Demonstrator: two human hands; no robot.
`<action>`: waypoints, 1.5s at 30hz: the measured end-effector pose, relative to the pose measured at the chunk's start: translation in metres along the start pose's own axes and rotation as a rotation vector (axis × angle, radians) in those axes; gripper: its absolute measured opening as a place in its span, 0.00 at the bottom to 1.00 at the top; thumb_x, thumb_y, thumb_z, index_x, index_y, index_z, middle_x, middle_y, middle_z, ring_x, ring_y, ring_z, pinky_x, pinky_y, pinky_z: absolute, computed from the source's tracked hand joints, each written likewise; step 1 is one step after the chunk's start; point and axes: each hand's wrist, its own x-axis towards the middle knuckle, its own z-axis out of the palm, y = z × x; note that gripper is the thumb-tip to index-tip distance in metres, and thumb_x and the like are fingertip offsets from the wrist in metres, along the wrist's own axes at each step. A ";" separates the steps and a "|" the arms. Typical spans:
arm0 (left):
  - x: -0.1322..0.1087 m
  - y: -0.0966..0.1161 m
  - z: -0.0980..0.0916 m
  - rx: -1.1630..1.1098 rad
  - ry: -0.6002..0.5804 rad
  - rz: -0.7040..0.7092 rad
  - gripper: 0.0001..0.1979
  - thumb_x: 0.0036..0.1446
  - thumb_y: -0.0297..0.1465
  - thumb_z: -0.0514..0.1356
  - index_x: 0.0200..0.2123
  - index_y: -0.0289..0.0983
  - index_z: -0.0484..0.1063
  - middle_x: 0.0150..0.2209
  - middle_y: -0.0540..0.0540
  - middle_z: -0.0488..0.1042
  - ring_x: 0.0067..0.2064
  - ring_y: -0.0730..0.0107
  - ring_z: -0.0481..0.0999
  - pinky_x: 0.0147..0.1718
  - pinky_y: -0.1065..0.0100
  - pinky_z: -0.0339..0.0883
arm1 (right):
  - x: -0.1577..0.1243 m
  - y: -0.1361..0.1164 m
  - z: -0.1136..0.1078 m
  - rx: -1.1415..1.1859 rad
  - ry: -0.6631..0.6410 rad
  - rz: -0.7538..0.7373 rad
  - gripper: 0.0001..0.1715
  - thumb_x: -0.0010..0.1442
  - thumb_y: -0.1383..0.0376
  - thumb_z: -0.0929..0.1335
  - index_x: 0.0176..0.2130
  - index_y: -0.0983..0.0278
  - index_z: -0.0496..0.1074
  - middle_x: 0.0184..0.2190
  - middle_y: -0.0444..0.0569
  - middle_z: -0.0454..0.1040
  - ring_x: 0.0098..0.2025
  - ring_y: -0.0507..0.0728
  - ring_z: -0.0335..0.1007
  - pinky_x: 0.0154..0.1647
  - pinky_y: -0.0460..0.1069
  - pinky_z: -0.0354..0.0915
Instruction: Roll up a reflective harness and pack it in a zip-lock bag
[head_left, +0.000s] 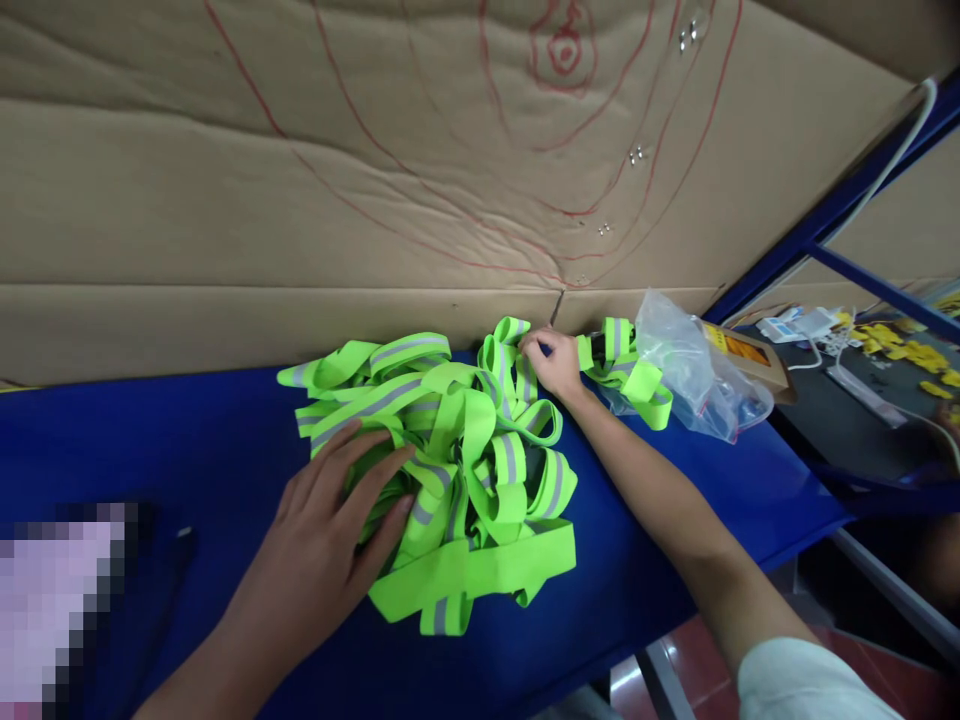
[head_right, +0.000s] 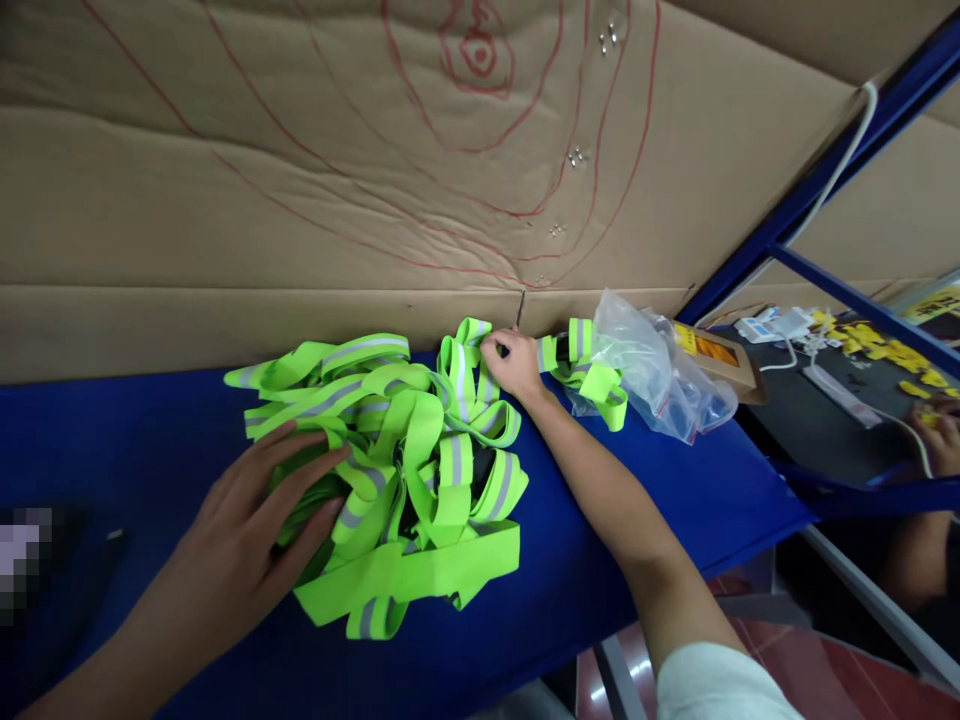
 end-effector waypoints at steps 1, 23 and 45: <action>0.000 0.000 0.000 -0.005 0.002 -0.003 0.21 0.70 0.34 0.54 0.64 0.41 0.64 0.61 0.35 0.68 0.71 0.39 0.61 0.62 0.38 0.65 | 0.001 0.001 0.000 0.000 -0.004 -0.004 0.15 0.60 0.65 0.63 0.23 0.60 0.70 0.29 0.44 0.81 0.35 0.56 0.78 0.61 0.54 0.65; 0.001 -0.001 0.001 -0.036 -0.024 0.000 0.22 0.69 0.30 0.56 0.65 0.42 0.62 0.60 0.33 0.67 0.72 0.38 0.58 0.64 0.36 0.62 | 0.006 0.010 -0.002 -0.135 -0.138 0.044 0.16 0.58 0.70 0.66 0.20 0.61 0.70 0.25 0.45 0.76 0.32 0.54 0.73 0.43 0.48 0.66; 0.009 -0.003 -0.009 -0.028 0.054 -0.102 0.16 0.68 0.33 0.57 0.58 0.44 0.72 0.59 0.38 0.71 0.67 0.45 0.68 0.65 0.44 0.65 | -0.024 -0.054 -0.046 0.017 -0.472 0.038 0.18 0.72 0.58 0.63 0.39 0.61 0.79 0.37 0.45 0.82 0.38 0.54 0.77 0.43 0.48 0.69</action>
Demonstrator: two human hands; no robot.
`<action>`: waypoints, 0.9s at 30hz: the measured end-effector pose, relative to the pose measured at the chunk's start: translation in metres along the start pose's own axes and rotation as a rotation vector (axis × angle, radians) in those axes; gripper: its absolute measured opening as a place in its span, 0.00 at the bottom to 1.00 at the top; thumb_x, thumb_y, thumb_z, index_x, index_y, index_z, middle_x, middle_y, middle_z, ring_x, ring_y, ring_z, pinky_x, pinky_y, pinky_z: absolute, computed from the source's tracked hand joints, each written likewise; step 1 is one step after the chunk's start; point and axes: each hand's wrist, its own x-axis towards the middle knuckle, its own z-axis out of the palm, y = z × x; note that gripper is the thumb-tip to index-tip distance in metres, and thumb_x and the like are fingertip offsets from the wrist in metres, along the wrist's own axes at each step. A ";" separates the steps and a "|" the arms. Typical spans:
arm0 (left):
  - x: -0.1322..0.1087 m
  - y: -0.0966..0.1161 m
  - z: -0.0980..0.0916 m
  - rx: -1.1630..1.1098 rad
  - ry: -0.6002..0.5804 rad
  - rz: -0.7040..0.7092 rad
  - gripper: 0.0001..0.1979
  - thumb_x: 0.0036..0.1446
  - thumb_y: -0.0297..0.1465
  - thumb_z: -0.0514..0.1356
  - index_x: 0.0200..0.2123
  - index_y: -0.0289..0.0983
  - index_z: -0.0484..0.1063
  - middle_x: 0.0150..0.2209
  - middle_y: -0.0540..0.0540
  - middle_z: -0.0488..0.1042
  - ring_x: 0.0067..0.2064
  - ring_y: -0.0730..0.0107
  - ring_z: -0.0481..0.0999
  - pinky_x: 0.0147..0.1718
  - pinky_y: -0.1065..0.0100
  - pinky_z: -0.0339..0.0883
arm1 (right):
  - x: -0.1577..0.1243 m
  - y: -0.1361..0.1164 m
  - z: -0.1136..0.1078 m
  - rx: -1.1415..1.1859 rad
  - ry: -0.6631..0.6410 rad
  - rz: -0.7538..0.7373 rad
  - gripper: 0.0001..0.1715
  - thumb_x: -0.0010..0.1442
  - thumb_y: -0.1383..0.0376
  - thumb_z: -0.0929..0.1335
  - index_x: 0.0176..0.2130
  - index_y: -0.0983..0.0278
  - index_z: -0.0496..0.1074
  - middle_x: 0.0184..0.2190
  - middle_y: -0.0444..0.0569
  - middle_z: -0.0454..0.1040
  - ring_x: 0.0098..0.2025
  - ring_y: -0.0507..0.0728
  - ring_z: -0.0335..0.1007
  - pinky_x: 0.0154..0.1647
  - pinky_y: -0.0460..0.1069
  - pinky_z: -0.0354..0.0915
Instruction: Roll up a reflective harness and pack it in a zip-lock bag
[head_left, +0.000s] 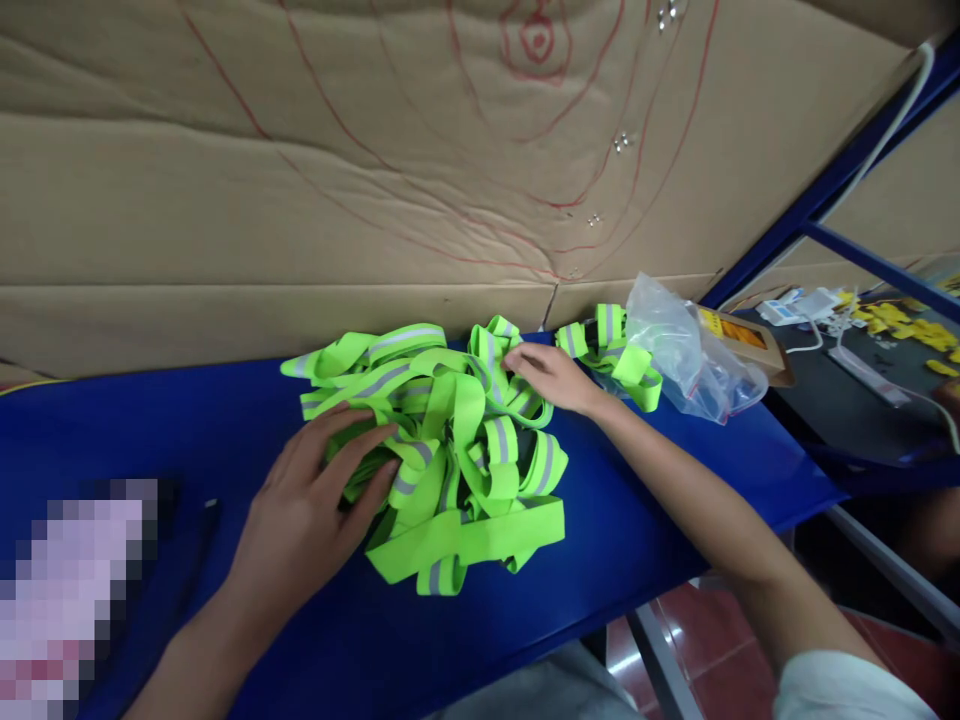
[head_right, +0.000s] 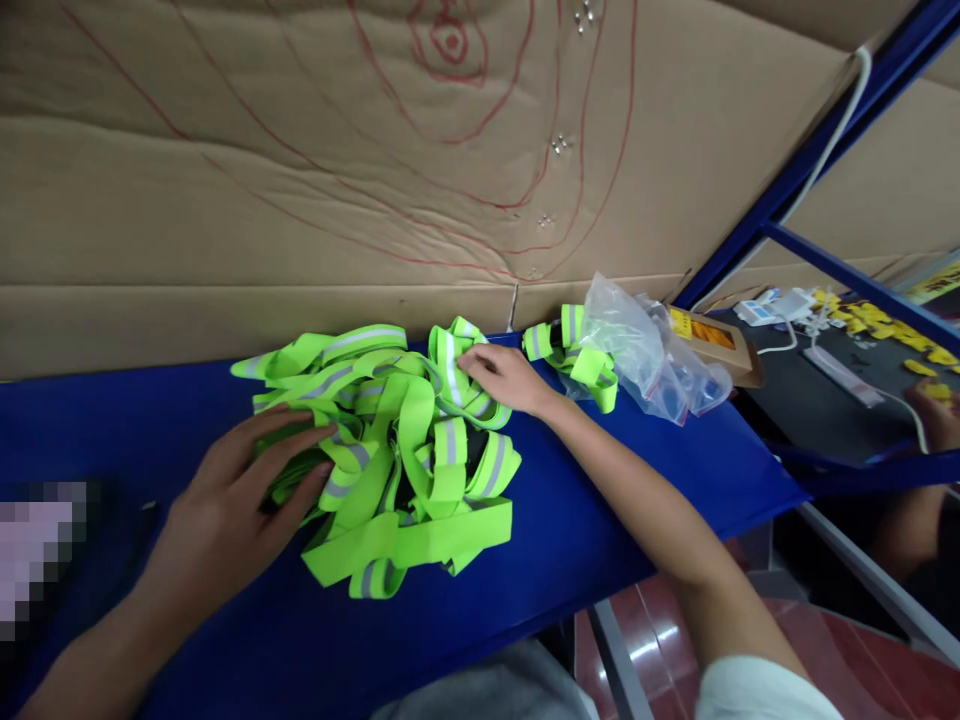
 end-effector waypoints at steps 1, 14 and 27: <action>0.000 0.001 -0.004 0.020 0.027 -0.046 0.15 0.69 0.33 0.57 0.57 0.44 0.73 0.59 0.39 0.71 0.65 0.47 0.70 0.64 0.46 0.67 | -0.013 -0.007 -0.002 0.025 -0.024 -0.065 0.18 0.72 0.55 0.63 0.46 0.61 0.78 0.44 0.48 0.81 0.45 0.56 0.78 0.49 0.50 0.70; -0.002 0.005 -0.010 0.318 -0.209 -0.063 0.29 0.63 0.49 0.62 0.62 0.41 0.66 0.63 0.32 0.68 0.61 0.31 0.72 0.47 0.39 0.76 | -0.058 -0.002 -0.021 0.038 0.352 0.089 0.25 0.71 0.48 0.65 0.30 0.59 0.75 0.26 0.46 0.76 0.29 0.56 0.72 0.32 0.51 0.66; 0.048 0.024 -0.051 -0.939 0.329 -0.893 0.28 0.50 0.42 0.74 0.54 0.44 0.74 0.48 0.46 0.82 0.39 0.63 0.83 0.33 0.68 0.80 | -0.089 -0.081 -0.005 -0.217 -0.139 -0.189 0.62 0.56 0.37 0.73 0.76 0.50 0.45 0.74 0.57 0.55 0.74 0.75 0.54 0.74 0.76 0.50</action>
